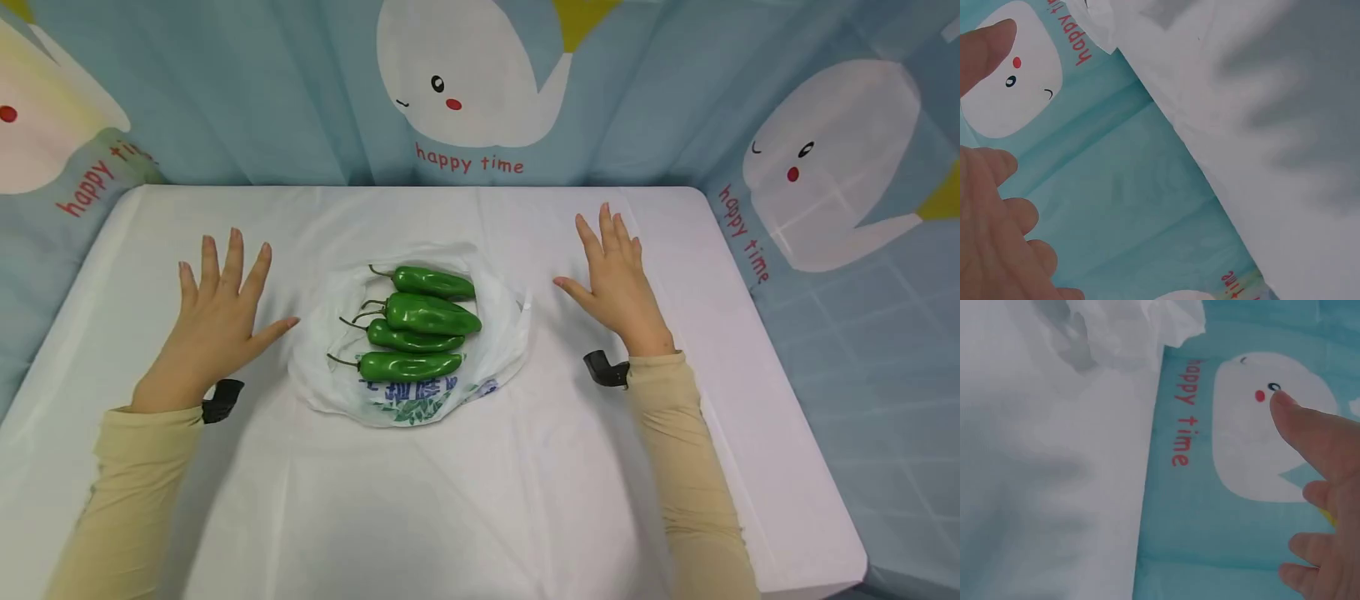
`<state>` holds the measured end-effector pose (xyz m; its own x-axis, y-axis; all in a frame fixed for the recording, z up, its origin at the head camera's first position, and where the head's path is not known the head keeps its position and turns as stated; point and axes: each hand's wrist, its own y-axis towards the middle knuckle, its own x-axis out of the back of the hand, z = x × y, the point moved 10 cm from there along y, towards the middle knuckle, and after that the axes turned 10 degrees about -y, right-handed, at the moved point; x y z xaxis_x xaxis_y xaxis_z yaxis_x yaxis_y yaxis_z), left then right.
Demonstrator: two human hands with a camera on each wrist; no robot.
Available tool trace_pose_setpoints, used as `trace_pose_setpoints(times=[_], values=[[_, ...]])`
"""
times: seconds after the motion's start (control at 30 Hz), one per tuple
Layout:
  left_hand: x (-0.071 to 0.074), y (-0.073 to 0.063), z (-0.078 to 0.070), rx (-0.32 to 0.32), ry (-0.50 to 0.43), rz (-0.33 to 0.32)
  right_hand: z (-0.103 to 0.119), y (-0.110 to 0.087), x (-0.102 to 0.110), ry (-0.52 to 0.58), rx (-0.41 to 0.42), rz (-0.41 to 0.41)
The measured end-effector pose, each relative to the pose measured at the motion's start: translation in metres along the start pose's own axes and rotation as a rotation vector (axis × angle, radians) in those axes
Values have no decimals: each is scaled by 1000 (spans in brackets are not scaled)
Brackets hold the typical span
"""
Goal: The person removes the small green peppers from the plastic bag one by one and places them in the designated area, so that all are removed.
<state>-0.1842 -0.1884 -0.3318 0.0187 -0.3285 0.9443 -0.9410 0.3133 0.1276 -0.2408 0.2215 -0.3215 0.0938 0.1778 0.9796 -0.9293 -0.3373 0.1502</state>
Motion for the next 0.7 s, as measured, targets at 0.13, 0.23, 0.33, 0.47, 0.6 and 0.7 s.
trace_pose_setpoints(times=[0.13,0.23,0.33,0.47,0.6,0.7], values=[[-5,4,0,24,-39,-9,9,-2,-4,69,19,-48],[-10,4,0,48,-71,-14,21,-5,-5,140,49,-96],[-16,5,0,70,-109,-26,37,-8,-5,207,94,-161],[-24,6,0,81,-163,-43,62,-12,-9,280,164,-225],[-32,7,-1,68,-240,-70,84,-12,-20,359,227,-236],[-37,10,-2,59,-305,-96,98,-11,-28,413,274,-225]])
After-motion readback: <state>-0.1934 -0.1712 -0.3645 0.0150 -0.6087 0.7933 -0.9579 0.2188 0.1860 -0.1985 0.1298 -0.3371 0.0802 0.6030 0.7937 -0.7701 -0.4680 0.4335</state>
